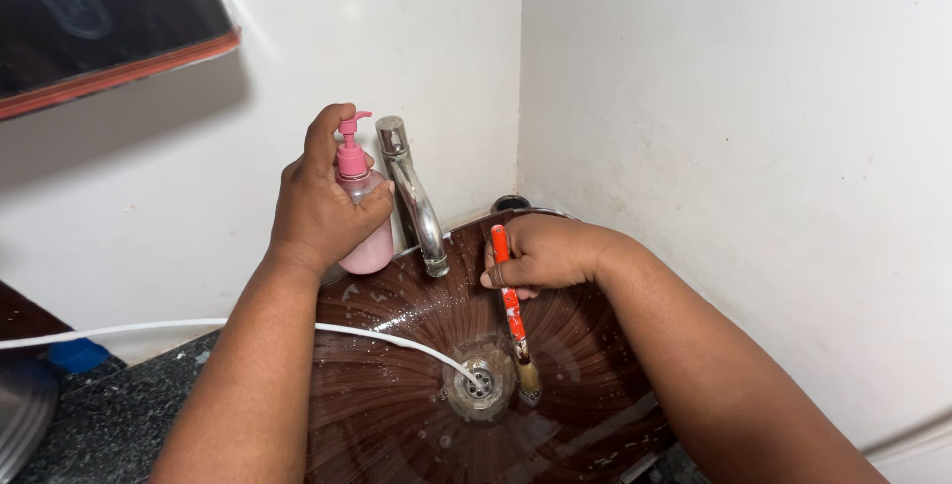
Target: The person scrubs a brown ceramic sink with a brush and soap, then rinses the sink under running water. They apply additional soap from a pink pump bottle and continue scrubbing the sink surface and drain area.
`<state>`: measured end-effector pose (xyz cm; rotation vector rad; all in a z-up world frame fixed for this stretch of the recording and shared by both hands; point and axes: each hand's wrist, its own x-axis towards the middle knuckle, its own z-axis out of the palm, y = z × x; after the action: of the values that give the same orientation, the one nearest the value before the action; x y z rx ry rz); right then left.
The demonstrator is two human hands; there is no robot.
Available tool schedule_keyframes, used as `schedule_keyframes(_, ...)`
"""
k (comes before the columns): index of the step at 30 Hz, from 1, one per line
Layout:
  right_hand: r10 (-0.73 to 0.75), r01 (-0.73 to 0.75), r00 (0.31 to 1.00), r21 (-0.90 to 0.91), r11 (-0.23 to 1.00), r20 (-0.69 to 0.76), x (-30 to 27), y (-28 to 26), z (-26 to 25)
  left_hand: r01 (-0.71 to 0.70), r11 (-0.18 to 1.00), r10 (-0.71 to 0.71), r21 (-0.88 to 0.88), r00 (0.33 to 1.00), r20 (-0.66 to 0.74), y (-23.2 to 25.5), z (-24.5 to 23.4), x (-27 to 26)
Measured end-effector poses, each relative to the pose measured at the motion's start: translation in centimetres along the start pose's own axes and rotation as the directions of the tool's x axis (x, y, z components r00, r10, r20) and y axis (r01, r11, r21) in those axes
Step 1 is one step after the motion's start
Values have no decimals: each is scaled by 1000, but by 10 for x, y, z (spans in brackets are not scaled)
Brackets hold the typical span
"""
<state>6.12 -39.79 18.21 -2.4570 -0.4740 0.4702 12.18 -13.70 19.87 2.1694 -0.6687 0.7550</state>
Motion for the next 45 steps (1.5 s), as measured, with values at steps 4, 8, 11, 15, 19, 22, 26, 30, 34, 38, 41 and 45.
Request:
schedule_keyframes(4,-10,10,1000,8,1000,0,-2,1,-2,59,998,-58,-21,998,29,-3,8,3)
schedule_keyframes(8,15,-15,1000,4,1000,3,-1,-2,-1,66,997,-65,-31,997,53,0,10,7)
schedule_keyframes(11,18,-18,1000,10,1000,2,-2,-2,-1,86,996,-84,-25,995,58,3,9,9)
schedule_keyframes(15,1,-1,1000,18,1000,4,-2,-1,-2,149,989,-151,24,981,123,7,5,10)
schedule_keyframes(19,18,-18,1000,-14,1000,0,-1,-1,-1,211,976,-216,47,962,165,9,4,13)
schedule_keyframes(22,14,-14,1000,11,1000,0,-1,0,-1,197,980,-197,16,968,156,8,6,13)
schedule_keyframes(26,24,-24,1000,-3,1000,-1,-1,0,-1,197,980,-196,10,970,144,6,6,13)
schedule_keyframes(30,18,-18,1000,-14,1000,3,0,0,-1,174,985,-173,4,976,133,1,8,13)
schedule_keyframes(34,24,-24,1000,-1,1000,-2,-1,0,0,164,986,-160,-18,979,127,-4,11,8)
schedule_keyframes(38,40,-40,999,-19,999,2,-1,-2,-1,106,994,-102,-29,988,116,-5,12,4)
schedule_keyframes(41,42,-42,999,-17,999,1,-2,-3,-1,128,992,-127,4,981,145,-1,9,4)
schedule_keyframes(45,45,-45,999,-15,999,-6,-2,-2,-1,121,993,-121,10,982,145,4,6,4)
